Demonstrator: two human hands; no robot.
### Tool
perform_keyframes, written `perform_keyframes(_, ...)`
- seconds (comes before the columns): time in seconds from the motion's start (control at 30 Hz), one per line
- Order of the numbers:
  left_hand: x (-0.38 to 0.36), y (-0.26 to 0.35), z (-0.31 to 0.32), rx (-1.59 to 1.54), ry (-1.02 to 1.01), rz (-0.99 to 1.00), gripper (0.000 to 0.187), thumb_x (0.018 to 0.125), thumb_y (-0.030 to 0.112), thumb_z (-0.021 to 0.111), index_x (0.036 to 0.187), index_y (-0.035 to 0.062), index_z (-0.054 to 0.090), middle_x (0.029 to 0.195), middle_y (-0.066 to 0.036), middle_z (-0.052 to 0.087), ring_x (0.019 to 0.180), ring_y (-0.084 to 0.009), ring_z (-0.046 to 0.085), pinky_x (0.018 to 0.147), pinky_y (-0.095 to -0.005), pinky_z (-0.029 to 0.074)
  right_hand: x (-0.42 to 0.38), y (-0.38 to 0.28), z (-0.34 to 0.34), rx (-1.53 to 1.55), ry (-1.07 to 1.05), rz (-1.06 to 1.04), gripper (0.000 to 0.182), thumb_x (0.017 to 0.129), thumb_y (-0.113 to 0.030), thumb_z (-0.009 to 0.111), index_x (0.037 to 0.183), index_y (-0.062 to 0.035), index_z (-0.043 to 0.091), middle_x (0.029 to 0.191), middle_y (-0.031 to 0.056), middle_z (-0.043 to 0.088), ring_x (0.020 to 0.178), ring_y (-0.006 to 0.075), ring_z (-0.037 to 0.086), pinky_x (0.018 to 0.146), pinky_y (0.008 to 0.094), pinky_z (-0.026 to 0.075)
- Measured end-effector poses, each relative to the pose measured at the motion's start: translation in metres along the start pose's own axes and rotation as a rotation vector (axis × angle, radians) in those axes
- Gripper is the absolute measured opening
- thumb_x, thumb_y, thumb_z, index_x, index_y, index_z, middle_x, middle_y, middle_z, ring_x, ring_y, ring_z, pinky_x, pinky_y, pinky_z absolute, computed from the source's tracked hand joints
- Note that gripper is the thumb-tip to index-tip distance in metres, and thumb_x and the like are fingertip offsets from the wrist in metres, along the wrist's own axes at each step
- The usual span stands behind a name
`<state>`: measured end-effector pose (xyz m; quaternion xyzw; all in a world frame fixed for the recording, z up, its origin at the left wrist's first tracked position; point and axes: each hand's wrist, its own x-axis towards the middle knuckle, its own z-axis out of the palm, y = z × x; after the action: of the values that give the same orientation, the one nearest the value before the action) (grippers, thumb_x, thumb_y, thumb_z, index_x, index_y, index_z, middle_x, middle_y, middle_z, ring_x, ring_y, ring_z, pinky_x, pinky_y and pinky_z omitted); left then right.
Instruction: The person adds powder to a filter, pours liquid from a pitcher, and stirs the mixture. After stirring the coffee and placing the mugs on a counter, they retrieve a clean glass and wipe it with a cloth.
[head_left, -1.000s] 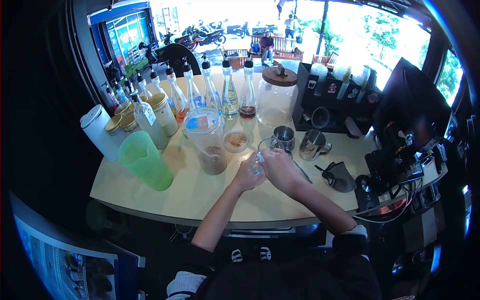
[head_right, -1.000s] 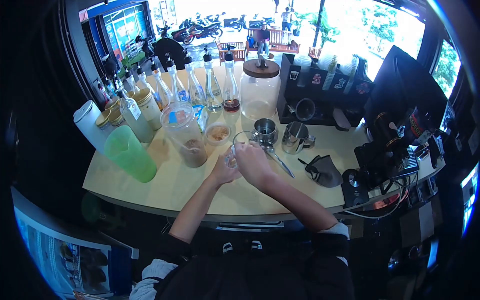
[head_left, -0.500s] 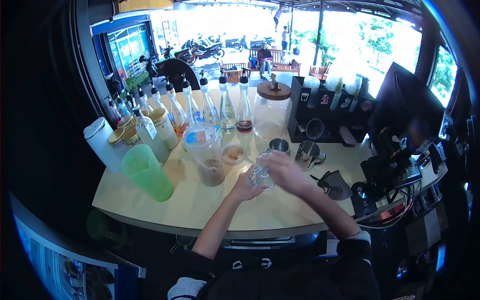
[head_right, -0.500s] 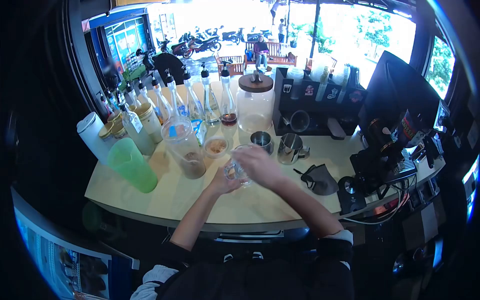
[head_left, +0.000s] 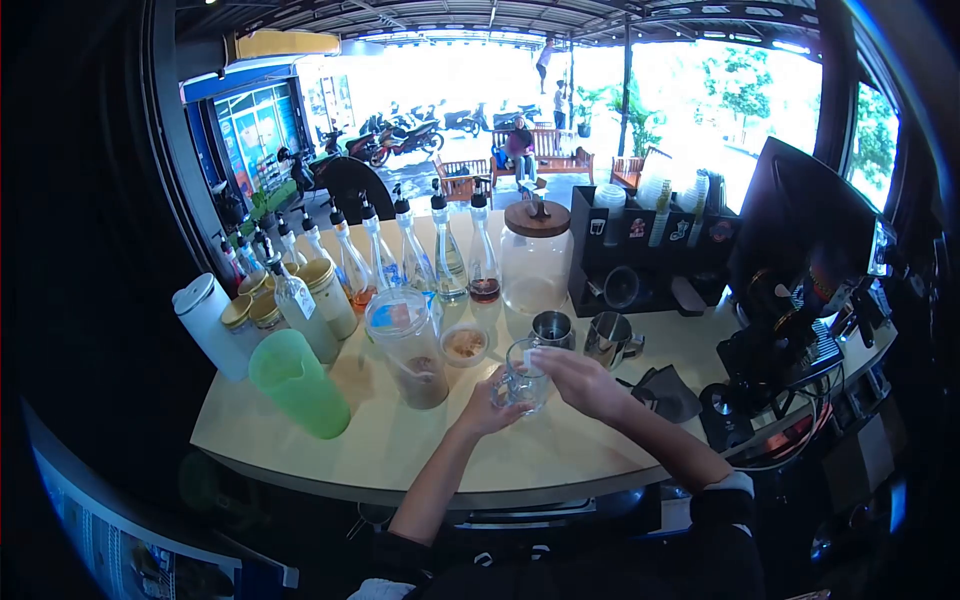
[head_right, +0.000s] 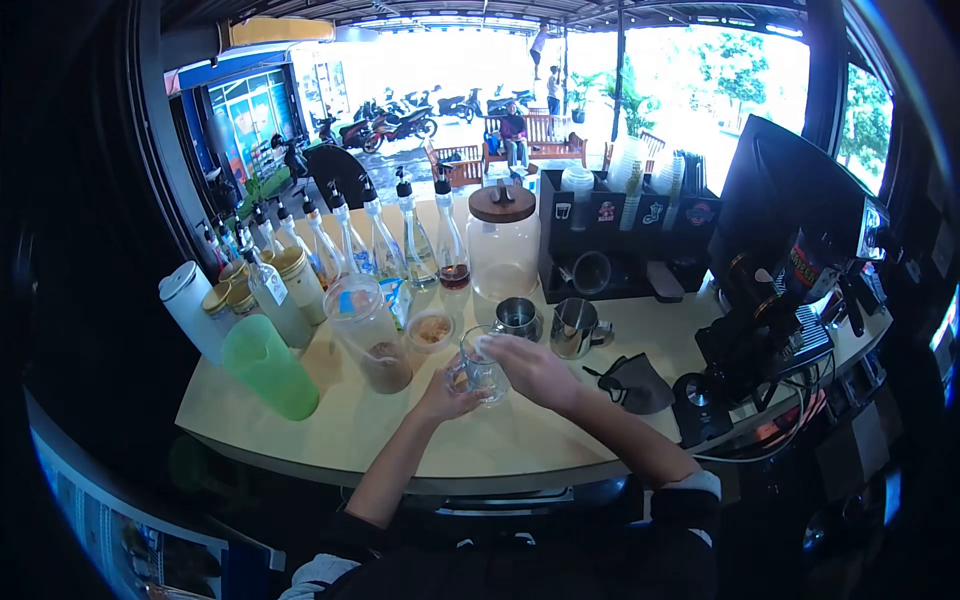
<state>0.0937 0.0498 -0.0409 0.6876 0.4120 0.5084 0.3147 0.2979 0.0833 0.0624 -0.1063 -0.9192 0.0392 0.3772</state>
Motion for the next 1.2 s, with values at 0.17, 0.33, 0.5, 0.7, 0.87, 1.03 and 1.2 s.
perform_keyframes(0.17, -0.002, 0.02, -0.005, 0.096, -0.004, -0.105, 0.073, 0.071, 0.023, 0.079, 0.131, 0.0051, 0.042, 0.106, -0.011, 0.062, 0.098, -0.0174, 0.06, 0.083, -0.0317, 0.05, 0.024, -0.013, 0.024, -0.02, -0.315, 0.278, 0.015, 0.083, -0.01, 0.056, 0.093, 0.0007, 0.057, 0.083, 0.0201, 0.062, 0.081, 0.0376, 0.06, 0.075, 0.0447, 0.048)
perform_keyframes(0.33, 0.0, 0.009, 0.001, 0.026, -0.006, -0.028, 0.073, 0.07, 0.02, 0.079, 0.13, 0.0046, 0.043, 0.105, -0.012, 0.063, 0.098, -0.0182, 0.061, 0.082, -0.0317, 0.051, 0.029, 0.01, -0.008, 0.213, -0.439, 0.159, 0.02, 0.086, -0.016, 0.055, 0.094, 0.0012, 0.06, 0.079, 0.0207, 0.061, 0.079, 0.0366, 0.061, 0.075, 0.0454, 0.045)
perform_keyframes(0.5, 0.001, 0.015, 0.001, 0.052, -0.013, -0.108, 0.073, 0.069, 0.018, 0.079, 0.13, 0.0034, 0.043, 0.106, -0.012, 0.064, 0.099, -0.017, 0.061, 0.084, -0.0314, 0.05, 0.026, 0.01, -0.013, 0.138, -0.495, 0.188, 0.019, 0.086, -0.015, 0.057, 0.098, -0.0014, 0.062, 0.08, 0.0191, 0.061, 0.079, 0.0361, 0.06, 0.072, 0.0439, 0.046)
perform_keyframes(0.7, 0.005, 0.026, 0.013, -0.382, 0.385, 0.089, 0.064, 0.071, 0.01, 0.077, 0.126, 0.0022, 0.046, 0.108, -0.01, 0.062, 0.094, -0.0184, 0.062, 0.084, -0.0307, 0.05, 0.043, -0.01, -0.013, 0.238, -0.162, 0.476, 0.017, 0.084, -0.013, 0.061, 0.093, 0.0015, 0.064, 0.071, 0.0178, 0.062, 0.07, 0.0309, 0.065, 0.063, 0.0392, 0.048)
perform_keyframes(0.87, 0.002, 0.024, -0.008, -0.652, 0.107, -0.098, 0.062, 0.071, 0.008, 0.075, 0.125, -0.0003, 0.046, 0.115, -0.013, 0.059, 0.096, -0.0188, 0.061, 0.084, -0.0305, 0.05, 0.051, -0.02, -0.016, 0.322, -0.065, 0.386, 0.021, 0.085, -0.016, 0.063, 0.093, 0.0027, 0.062, 0.073, 0.0172, 0.064, 0.062, 0.0234, 0.06, 0.062, 0.0339, 0.046)
perform_keyframes(1.03, -0.015, 0.028, -0.014, -0.931, -0.02, -0.342, 0.064, 0.078, 0.019, 0.069, 0.13, -0.0043, 0.04, 0.117, -0.017, 0.058, 0.096, -0.0204, 0.062, 0.082, -0.0352, 0.054, 0.039, 0.006, -0.041, 0.618, -0.406, 0.372, 0.02, 0.087, -0.017, 0.064, 0.097, 0.0003, 0.064, 0.067, 0.0047, 0.058, 0.063, 0.0065, 0.048, 0.059, 0.0272, 0.041)
perform_keyframes(1.2, -0.022, 0.034, 0.004, -1.182, -0.096, -0.41, 0.061, 0.081, 0.027, 0.066, 0.128, -0.0034, 0.042, 0.114, -0.013, 0.058, 0.091, -0.0204, 0.063, 0.077, -0.038, 0.056, 0.032, 0.027, -0.05, 0.831, -0.451, 0.356, 0.019, 0.085, -0.015, 0.067, 0.095, 0.0012, 0.066, 0.072, -0.0015, 0.059, 0.067, 0.0022, 0.047, 0.06, 0.023, 0.039)
